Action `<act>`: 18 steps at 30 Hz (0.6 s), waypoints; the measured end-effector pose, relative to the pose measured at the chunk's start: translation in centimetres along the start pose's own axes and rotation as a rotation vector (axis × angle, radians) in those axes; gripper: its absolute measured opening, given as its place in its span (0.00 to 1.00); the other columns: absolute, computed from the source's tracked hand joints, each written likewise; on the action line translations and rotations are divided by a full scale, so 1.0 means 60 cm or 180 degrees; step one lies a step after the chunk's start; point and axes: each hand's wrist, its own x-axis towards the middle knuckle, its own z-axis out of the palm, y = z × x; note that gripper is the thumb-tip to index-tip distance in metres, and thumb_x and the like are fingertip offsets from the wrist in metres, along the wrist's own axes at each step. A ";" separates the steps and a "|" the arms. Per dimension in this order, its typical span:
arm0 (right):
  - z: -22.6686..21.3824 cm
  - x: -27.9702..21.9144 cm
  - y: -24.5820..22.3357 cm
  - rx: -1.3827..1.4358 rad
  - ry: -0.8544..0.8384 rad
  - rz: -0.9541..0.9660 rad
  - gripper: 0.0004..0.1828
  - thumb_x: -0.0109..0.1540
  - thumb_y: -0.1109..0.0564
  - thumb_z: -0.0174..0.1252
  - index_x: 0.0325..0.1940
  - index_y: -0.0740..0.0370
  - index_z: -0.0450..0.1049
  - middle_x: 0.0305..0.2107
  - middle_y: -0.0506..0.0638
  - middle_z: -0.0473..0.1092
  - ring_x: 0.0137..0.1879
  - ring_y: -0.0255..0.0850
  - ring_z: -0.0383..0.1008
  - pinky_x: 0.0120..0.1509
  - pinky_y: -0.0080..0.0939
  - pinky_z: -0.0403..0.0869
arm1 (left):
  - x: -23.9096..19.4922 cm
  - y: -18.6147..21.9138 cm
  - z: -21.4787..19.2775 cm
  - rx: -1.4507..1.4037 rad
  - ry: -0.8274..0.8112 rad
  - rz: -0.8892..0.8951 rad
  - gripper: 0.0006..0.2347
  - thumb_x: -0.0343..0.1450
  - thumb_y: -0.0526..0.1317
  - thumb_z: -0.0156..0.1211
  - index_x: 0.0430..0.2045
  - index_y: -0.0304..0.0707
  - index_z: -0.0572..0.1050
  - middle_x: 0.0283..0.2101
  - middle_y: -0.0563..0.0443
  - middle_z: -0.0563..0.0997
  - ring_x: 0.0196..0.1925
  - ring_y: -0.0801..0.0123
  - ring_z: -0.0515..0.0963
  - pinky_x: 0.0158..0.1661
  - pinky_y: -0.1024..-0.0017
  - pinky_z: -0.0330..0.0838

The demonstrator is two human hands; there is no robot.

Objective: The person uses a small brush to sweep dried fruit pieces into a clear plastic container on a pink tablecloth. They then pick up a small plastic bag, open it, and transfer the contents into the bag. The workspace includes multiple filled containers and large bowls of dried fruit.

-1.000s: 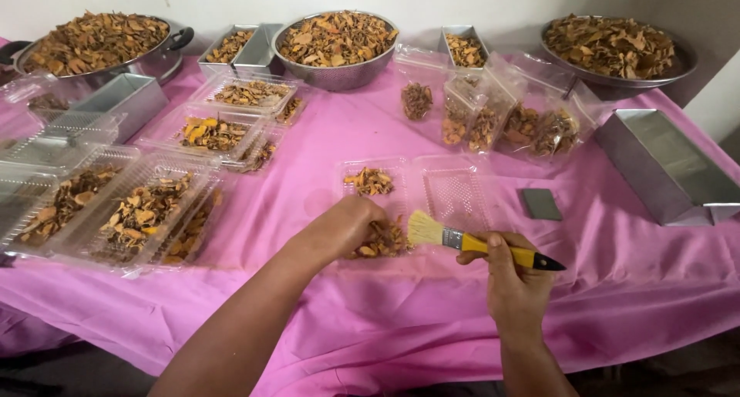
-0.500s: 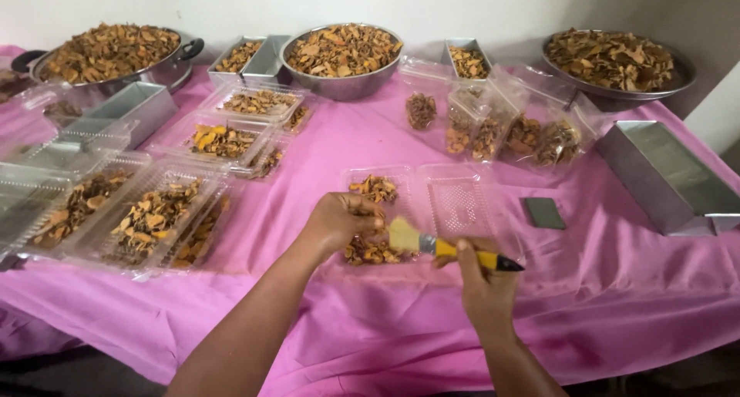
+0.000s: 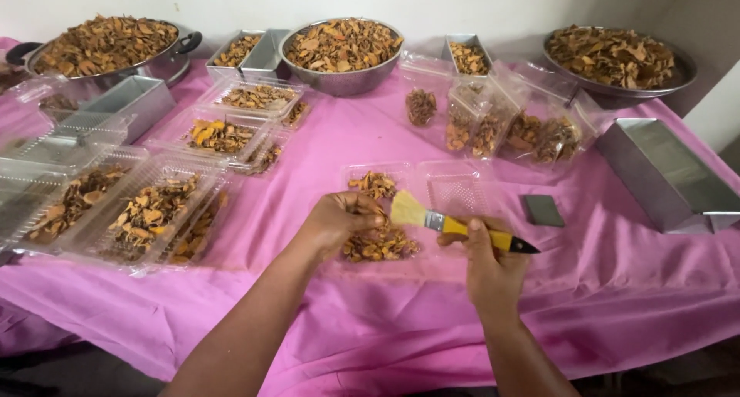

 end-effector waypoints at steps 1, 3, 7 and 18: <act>0.009 -0.007 -0.009 -0.0002 0.0004 -0.0012 0.12 0.68 0.67 0.52 0.55 0.69 0.74 0.40 0.59 0.78 0.39 0.48 0.81 0.38 0.53 0.85 | 0.006 -0.012 -0.002 0.0001 -0.0010 0.0008 0.12 0.61 0.24 0.73 0.37 0.21 0.81 0.32 0.40 0.81 0.33 0.61 0.83 0.33 0.66 0.86; 0.030 -0.015 -0.025 -0.0202 0.0229 0.0284 0.05 0.66 0.67 0.57 0.44 0.64 0.76 0.34 0.52 0.78 0.32 0.39 0.78 0.37 0.43 0.82 | 0.023 -0.029 -0.008 -0.0121 0.0062 0.0006 0.11 0.60 0.22 0.72 0.34 0.23 0.81 0.29 0.40 0.80 0.30 0.58 0.84 0.30 0.65 0.86; 0.004 0.000 -0.009 -0.0188 -0.0031 0.0415 0.05 0.65 0.69 0.56 0.37 0.70 0.78 0.26 0.59 0.78 0.27 0.47 0.81 0.33 0.50 0.83 | 0.011 -0.009 -0.008 -0.0099 0.0017 -0.0031 0.11 0.60 0.22 0.74 0.33 0.23 0.82 0.29 0.38 0.80 0.31 0.59 0.84 0.31 0.66 0.86; 0.005 0.012 -0.067 -0.0924 -0.0626 0.0574 0.13 0.69 0.61 0.50 0.44 0.71 0.79 0.24 0.58 0.80 0.28 0.45 0.84 0.37 0.38 0.83 | 0.035 -0.023 -0.028 -0.0698 -0.0193 -0.0287 0.05 0.69 0.20 0.61 0.29 0.26 0.78 0.33 0.33 0.83 0.33 0.53 0.84 0.35 0.66 0.83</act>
